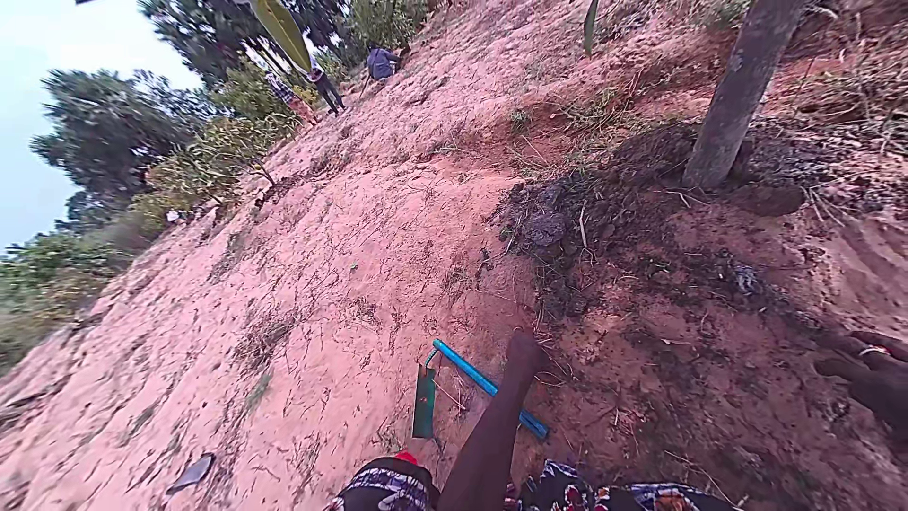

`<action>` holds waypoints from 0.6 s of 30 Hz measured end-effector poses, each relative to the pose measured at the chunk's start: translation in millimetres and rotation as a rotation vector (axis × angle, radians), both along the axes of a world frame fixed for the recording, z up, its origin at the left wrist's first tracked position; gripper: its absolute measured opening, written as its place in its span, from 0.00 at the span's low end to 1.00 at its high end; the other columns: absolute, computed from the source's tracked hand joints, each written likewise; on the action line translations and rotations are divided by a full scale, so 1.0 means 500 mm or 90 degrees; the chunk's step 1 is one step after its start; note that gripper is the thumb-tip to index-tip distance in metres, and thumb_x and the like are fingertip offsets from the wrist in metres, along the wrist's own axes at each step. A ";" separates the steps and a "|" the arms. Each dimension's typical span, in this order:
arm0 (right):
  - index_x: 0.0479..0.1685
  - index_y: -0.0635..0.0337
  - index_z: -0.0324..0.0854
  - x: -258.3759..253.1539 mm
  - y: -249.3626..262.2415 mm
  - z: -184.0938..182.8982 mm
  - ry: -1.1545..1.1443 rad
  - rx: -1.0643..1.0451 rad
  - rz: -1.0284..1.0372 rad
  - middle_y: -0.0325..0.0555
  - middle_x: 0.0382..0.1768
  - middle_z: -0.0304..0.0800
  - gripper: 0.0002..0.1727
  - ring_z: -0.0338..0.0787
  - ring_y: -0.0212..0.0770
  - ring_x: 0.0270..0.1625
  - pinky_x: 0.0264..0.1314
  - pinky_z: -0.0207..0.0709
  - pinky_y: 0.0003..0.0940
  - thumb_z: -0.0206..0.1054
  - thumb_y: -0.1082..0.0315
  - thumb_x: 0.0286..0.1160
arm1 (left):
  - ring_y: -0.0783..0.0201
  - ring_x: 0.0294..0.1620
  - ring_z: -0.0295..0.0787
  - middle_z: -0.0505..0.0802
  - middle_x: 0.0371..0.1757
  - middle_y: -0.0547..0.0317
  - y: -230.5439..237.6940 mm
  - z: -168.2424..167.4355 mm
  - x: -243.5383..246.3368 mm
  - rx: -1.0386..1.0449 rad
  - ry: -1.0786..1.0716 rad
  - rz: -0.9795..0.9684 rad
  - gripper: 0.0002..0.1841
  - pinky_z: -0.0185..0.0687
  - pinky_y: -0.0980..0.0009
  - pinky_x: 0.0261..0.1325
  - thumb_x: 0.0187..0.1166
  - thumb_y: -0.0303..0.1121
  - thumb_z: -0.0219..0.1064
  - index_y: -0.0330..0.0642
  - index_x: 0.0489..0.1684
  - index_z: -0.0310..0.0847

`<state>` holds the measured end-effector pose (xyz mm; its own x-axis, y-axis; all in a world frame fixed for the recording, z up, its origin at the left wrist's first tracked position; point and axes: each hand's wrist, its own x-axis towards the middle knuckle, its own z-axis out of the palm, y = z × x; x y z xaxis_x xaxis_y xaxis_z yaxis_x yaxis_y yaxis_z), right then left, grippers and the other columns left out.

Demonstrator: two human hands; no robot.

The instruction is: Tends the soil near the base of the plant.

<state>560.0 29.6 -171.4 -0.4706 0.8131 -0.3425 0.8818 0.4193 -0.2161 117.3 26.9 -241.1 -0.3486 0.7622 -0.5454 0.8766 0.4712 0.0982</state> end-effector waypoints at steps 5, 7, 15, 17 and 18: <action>0.60 0.64 0.90 -0.022 0.014 -0.018 0.075 0.027 0.083 0.69 0.73 0.82 0.14 0.69 0.78 0.83 0.81 0.63 0.71 0.67 0.71 0.82 | 0.36 0.79 0.76 0.74 0.83 0.33 -0.035 -0.024 0.043 0.044 -0.050 0.021 0.36 0.76 0.39 0.75 0.81 0.28 0.64 0.39 0.92 0.55; 0.58 0.62 0.92 -0.050 0.009 -0.002 0.094 0.032 0.106 0.67 0.70 0.85 0.13 0.72 0.76 0.81 0.80 0.65 0.70 0.69 0.70 0.81 | 0.36 0.78 0.78 0.77 0.81 0.35 -0.054 -0.018 0.058 0.025 -0.037 -0.019 0.32 0.76 0.39 0.74 0.82 0.28 0.63 0.36 0.88 0.60; 0.57 0.59 0.91 -0.180 -0.040 0.208 -0.024 0.201 0.335 0.60 0.67 0.89 0.12 0.75 0.72 0.80 0.75 0.72 0.64 0.65 0.69 0.82 | 0.40 0.77 0.80 0.82 0.78 0.40 -0.086 0.055 0.034 0.067 -0.064 -0.054 0.23 0.77 0.40 0.74 0.86 0.30 0.57 0.39 0.80 0.74; 0.54 0.59 0.91 -0.203 -0.055 0.249 -0.010 0.253 0.369 0.60 0.61 0.91 0.11 0.80 0.71 0.76 0.73 0.75 0.64 0.68 0.69 0.81 | 0.41 0.79 0.78 0.82 0.78 0.40 -0.085 0.080 0.015 0.096 -0.058 -0.087 0.22 0.74 0.41 0.77 0.89 0.29 0.52 0.39 0.80 0.74; 0.57 0.59 0.91 -0.216 -0.066 0.268 -0.019 0.245 0.375 0.60 0.60 0.92 0.12 0.80 0.69 0.76 0.76 0.73 0.62 0.67 0.70 0.81 | 0.42 0.80 0.77 0.82 0.78 0.40 -0.086 0.093 0.007 0.110 -0.054 -0.102 0.22 0.73 0.42 0.78 0.89 0.29 0.52 0.38 0.80 0.74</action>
<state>451.9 -3.3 -37.1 -0.8643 0.4926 -0.1012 0.4884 0.8702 0.0648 120.6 -16.2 -194.7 -0.1747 0.8888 -0.4237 0.9240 0.2966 0.2414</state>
